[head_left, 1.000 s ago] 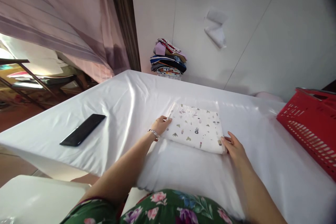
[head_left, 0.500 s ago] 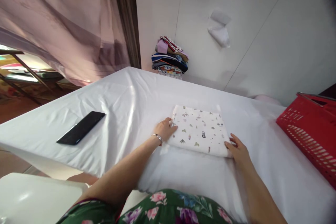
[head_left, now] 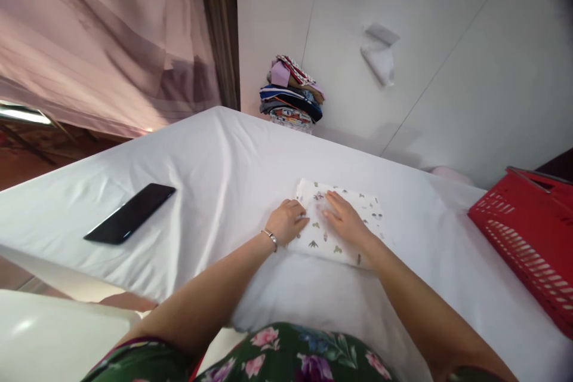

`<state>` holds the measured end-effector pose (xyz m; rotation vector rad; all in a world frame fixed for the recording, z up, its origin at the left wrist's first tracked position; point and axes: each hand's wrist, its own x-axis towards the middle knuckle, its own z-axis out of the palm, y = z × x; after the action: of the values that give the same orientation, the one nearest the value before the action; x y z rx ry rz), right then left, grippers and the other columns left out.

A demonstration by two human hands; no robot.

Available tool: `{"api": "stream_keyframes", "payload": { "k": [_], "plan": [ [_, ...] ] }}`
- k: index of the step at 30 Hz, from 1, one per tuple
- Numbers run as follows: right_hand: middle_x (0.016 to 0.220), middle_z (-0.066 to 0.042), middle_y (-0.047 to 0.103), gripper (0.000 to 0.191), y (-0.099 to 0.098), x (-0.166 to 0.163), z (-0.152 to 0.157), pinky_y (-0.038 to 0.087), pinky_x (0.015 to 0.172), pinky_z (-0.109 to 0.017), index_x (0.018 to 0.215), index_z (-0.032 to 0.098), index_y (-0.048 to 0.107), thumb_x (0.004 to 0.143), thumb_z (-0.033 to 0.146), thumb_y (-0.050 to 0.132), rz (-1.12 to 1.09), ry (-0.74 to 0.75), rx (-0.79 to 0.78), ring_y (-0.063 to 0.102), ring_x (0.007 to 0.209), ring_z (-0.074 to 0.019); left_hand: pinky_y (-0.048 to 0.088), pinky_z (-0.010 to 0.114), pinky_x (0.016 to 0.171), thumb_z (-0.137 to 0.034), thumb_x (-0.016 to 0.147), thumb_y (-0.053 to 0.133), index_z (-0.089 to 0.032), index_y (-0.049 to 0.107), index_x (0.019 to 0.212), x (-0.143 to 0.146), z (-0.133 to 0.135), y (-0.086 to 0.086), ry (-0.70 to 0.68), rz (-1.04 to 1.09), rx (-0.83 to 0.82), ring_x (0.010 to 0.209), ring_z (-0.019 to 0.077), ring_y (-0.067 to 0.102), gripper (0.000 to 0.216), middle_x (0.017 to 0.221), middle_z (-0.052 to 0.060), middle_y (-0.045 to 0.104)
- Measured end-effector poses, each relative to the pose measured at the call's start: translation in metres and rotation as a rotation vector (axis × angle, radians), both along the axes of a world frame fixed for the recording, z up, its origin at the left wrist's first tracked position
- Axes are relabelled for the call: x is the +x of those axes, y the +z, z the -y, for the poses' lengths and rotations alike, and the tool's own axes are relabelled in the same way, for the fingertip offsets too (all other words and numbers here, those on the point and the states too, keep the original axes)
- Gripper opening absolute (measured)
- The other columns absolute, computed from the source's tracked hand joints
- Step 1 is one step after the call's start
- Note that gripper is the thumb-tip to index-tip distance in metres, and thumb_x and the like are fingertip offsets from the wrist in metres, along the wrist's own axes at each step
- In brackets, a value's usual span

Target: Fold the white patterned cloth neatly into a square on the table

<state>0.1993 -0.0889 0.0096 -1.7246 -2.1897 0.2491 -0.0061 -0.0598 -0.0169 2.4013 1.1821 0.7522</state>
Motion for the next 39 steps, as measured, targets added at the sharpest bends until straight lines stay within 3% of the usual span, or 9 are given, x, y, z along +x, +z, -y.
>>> {"api": "stream_keyframes", "payload": {
  "k": [4, 9, 12, 15, 21, 25, 32, 39],
  "plan": [
    [0.145, -0.004, 0.019, 0.053, -0.019, -0.011, -0.039, 0.01, 0.11, -0.046, 0.139, 0.019, 0.031, 0.092, 0.044, 0.03, 0.161, 0.071, -0.096, 0.011, 0.136, -0.0205, 0.044, 0.03, 0.082, -0.029, 0.078, 0.056, -0.019, 0.064, 0.082, -0.001, -0.003, -0.002, -0.009, 0.006, -0.018, 0.094, 0.0186, 0.049, 0.014, 0.092, 0.004, 0.059],
    [0.145, -0.004, 0.017, 0.054, -0.033, -0.003, -0.048, 0.007, 0.11, -0.047, 0.138, 0.02, 0.033, 0.091, 0.048, 0.03, 0.134, 0.081, -0.132, 0.009, 0.136, -0.0206, 0.044, 0.029, 0.078, -0.027, 0.076, 0.058, -0.019, 0.064, 0.079, 0.001, -0.003, 0.001, -0.007, -0.02, -0.045, 0.094, 0.0192, 0.049, 0.011, 0.091, 0.004, 0.059],
    [0.14, -0.004, 0.031, 0.046, -0.026, -0.003, -0.056, 0.013, 0.109, -0.047, 0.131, 0.022, 0.044, 0.09, 0.041, 0.036, -0.001, 0.057, -0.083, 0.02, 0.133, -0.0215, 0.044, 0.029, 0.078, -0.027, 0.077, 0.057, -0.018, 0.063, 0.079, 0.001, -0.002, 0.001, -0.015, -0.012, -0.042, 0.094, 0.0191, 0.048, 0.011, 0.09, 0.004, 0.058],
    [0.13, -0.004, 0.046, 0.038, -0.017, -0.009, -0.078, 0.025, 0.107, -0.04, 0.121, 0.021, 0.054, 0.086, 0.029, 0.041, -0.124, -0.001, 0.032, 0.035, 0.126, -0.0194, 0.044, 0.029, 0.077, -0.027, 0.078, 0.056, -0.018, 0.063, 0.078, 0.0, -0.002, -0.001, -0.02, 0.007, -0.038, 0.093, 0.0189, 0.048, 0.012, 0.089, 0.004, 0.058],
    [0.111, -0.006, 0.06, 0.033, -0.012, -0.021, -0.12, 0.04, 0.095, -0.033, 0.111, 0.018, 0.06, 0.079, 0.025, 0.054, -0.232, -0.07, -0.166, 0.055, 0.103, -0.0195, 0.044, 0.028, 0.077, -0.028, 0.078, 0.056, -0.018, 0.063, 0.078, -0.001, -0.002, -0.006, -0.021, 0.031, -0.014, 0.091, 0.018, 0.048, 0.012, 0.088, 0.004, 0.057],
    [0.111, -0.003, 0.059, 0.033, -0.017, -0.019, -0.124, 0.043, 0.091, -0.028, 0.11, 0.019, 0.058, 0.077, 0.025, 0.056, -0.29, -0.052, -0.139, 0.057, 0.098, -0.0151, 0.043, 0.029, 0.076, -0.027, 0.078, 0.056, -0.018, 0.062, 0.077, -0.001, -0.002, -0.004, -0.024, 0.026, -0.018, 0.09, 0.018, 0.048, 0.011, 0.086, 0.004, 0.057],
    [0.11, -0.001, 0.059, 0.016, -0.032, -0.016, -0.122, 0.043, 0.088, -0.029, 0.088, 0.02, 0.059, 0.072, 0.024, 0.057, -0.449, 0.011, -0.095, 0.057, 0.094, -0.0141, 0.044, 0.029, 0.075, -0.027, 0.079, 0.054, -0.018, 0.063, 0.078, -0.001, -0.002, -0.002, -0.024, 0.039, -0.035, 0.091, 0.0185, 0.048, 0.012, 0.087, 0.005, 0.057],
    [0.105, -0.002, 0.06, 0.009, -0.02, -0.025, -0.127, 0.038, 0.092, -0.031, 0.072, 0.017, 0.052, 0.073, 0.025, 0.055, -0.545, -0.009, -0.089, 0.056, 0.098, -0.0141, 0.043, 0.029, 0.074, -0.032, 0.081, 0.053, -0.019, 0.063, 0.077, -0.001, -0.002, -0.004, -0.031, 0.065, -0.006, 0.089, 0.0177, 0.048, 0.018, 0.085, 0.004, 0.057]
  ]
}}
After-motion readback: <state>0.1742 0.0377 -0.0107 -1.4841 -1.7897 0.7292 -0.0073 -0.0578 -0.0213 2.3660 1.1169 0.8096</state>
